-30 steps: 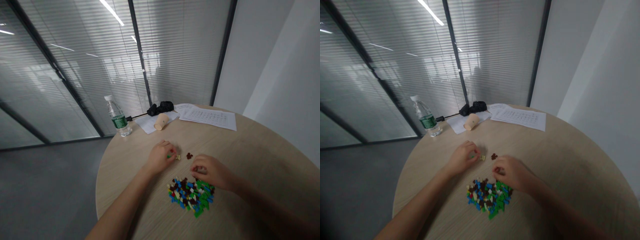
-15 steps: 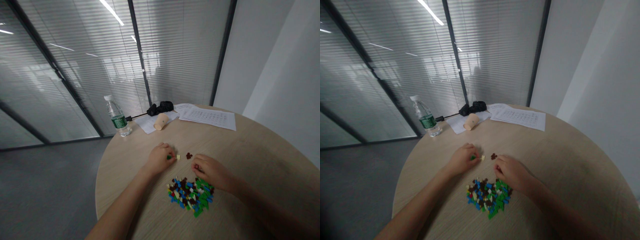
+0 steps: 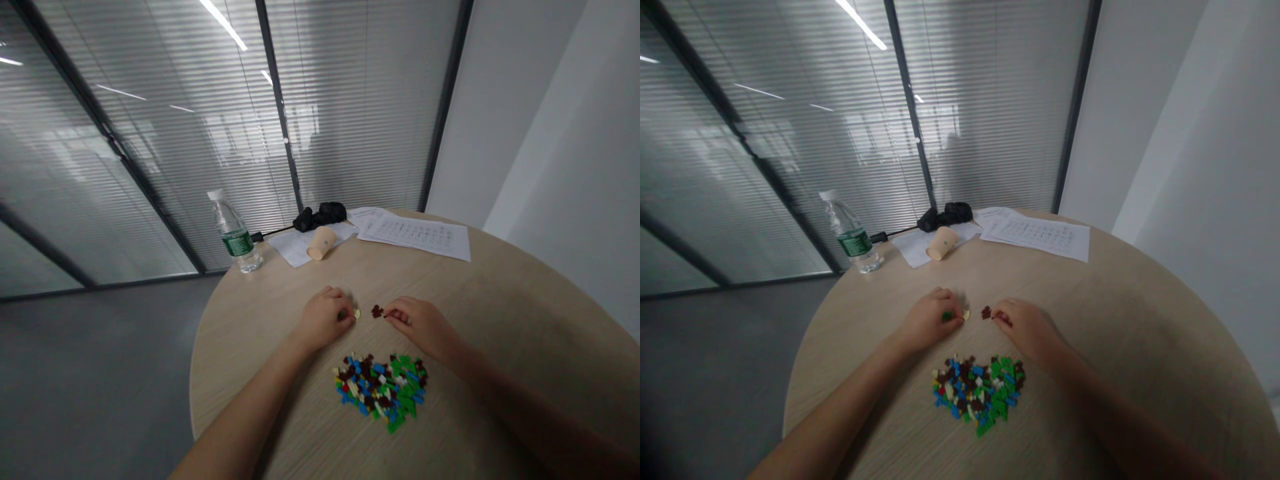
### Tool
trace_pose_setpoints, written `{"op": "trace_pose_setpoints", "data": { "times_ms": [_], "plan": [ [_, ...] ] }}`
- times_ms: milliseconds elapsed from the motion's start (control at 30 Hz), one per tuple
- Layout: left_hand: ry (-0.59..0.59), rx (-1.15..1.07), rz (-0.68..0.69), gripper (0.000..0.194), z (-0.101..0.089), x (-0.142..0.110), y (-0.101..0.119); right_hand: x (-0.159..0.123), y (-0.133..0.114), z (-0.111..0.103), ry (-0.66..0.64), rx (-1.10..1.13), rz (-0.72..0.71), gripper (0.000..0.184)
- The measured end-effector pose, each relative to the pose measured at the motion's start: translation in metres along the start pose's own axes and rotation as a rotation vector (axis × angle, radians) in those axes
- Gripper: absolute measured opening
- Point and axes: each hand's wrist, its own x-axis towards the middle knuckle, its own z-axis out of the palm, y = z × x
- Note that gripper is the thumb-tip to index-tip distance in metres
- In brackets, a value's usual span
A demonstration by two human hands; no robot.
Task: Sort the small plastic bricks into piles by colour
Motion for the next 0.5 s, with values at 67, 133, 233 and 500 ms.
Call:
{"op": "trace_pose_setpoints", "data": {
  "times_ms": [67,133,233,500],
  "plan": [
    [0.006,0.0,0.012,0.006,-0.0007,-0.0001,0.0,0.0007,-0.0005,0.0007,0.018,-0.013,-0.018,0.011],
    [0.013,-0.002,0.018,0.005,-0.0014,-0.0002,0.0002,0.0009,-0.0012,0.0007,0.024,-0.041,-0.034,0.013],
    [0.017,0.006,0.015,0.005,-0.0021,-0.0001,0.001,0.0009,-0.0027,0.0002,0.02,-0.102,-0.039,0.012],
    [0.032,0.011,0.025,0.006,-0.0016,0.0002,0.0017,0.0025,-0.0039,0.001,0.004,-0.155,-0.045,0.014]
  ]
}}
